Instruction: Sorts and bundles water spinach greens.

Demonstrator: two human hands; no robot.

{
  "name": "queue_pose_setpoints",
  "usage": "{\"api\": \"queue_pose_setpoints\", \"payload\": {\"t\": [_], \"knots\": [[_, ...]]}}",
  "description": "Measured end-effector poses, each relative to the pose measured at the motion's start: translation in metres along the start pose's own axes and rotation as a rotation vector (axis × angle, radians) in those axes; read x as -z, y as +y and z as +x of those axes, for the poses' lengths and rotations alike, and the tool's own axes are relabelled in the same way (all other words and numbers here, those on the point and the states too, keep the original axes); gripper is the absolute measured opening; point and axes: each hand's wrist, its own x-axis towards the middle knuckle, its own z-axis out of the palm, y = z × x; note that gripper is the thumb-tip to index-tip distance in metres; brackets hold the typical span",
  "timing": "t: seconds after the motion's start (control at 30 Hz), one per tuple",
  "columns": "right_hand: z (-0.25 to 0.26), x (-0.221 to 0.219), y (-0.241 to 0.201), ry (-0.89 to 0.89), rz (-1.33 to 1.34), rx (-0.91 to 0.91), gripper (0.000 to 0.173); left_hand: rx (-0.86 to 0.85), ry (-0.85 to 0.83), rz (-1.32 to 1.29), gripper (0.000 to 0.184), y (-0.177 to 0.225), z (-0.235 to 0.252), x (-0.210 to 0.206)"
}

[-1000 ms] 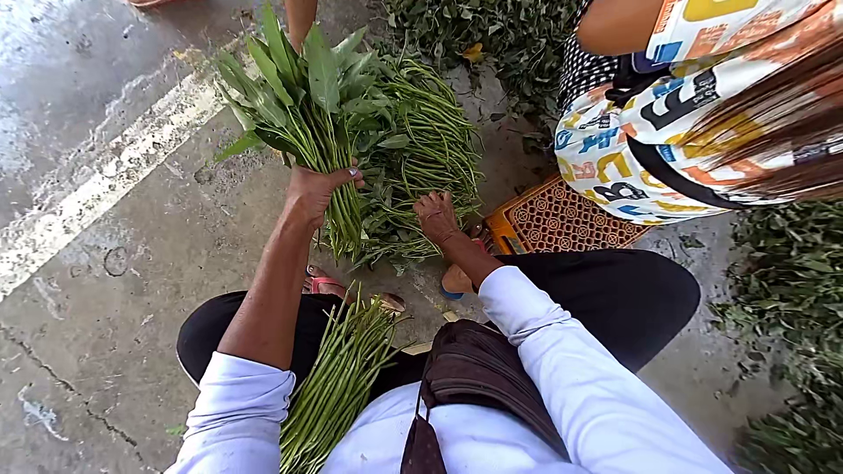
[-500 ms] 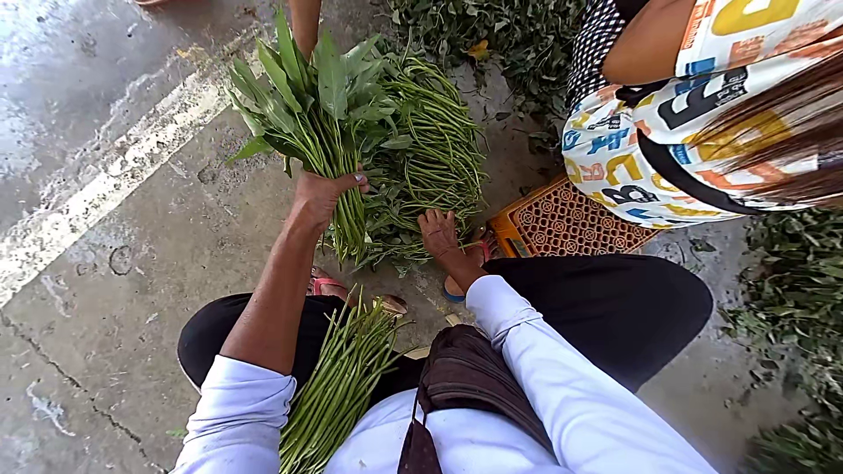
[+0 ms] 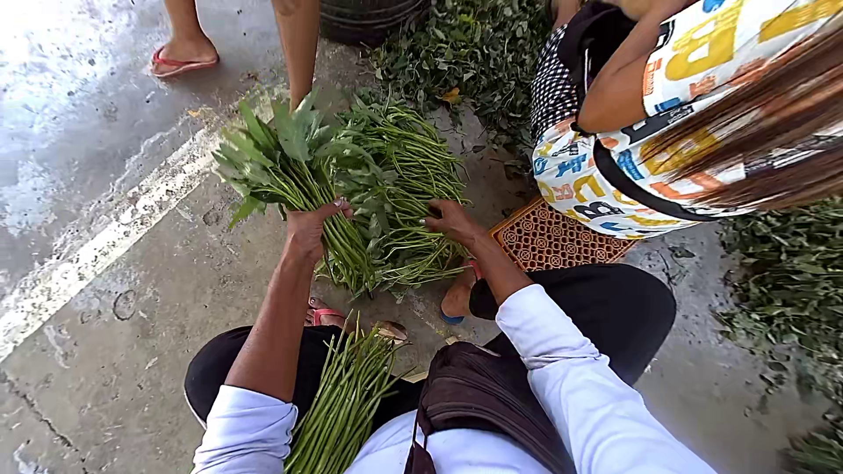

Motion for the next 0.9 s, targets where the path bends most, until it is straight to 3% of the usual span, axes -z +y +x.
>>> {"api": "queue_pose_setpoints", "payload": {"t": [0.13,0.27,0.37,0.5,0.63,0.73,0.9], "knots": [[-0.003,0.011,-0.028,0.236,0.074,-0.022,0.032,0.041,0.082,-0.091,0.025,-0.012,-0.006,-0.008],[-0.024,-0.021,-0.051,0.389,0.093,-0.001,0.032,0.088,0.058,-0.115,0.028,-0.044,-0.012,-0.025],[-0.045,-0.058,-0.062,0.396,0.067,0.142,0.028,0.195,0.045,-0.097,0.037,-0.061,-0.014,-0.031],[-0.044,-0.074,-0.076,0.361,0.082,0.264,0.023,0.308,0.081,-0.071,0.046,-0.056,-0.020,-0.038],[-0.051,-0.062,-0.072,0.260,0.274,0.164,0.026,0.277,0.135,-0.048,0.048,-0.054,-0.017,-0.041],[-0.042,-0.053,-0.062,0.320,0.402,0.051,0.028,0.198,0.159,-0.070,0.042,-0.059,-0.004,-0.034],[-0.032,-0.063,-0.045,0.439,0.285,0.036,0.035,0.233,0.163,-0.053,0.036,-0.063,-0.006,-0.034]]}}
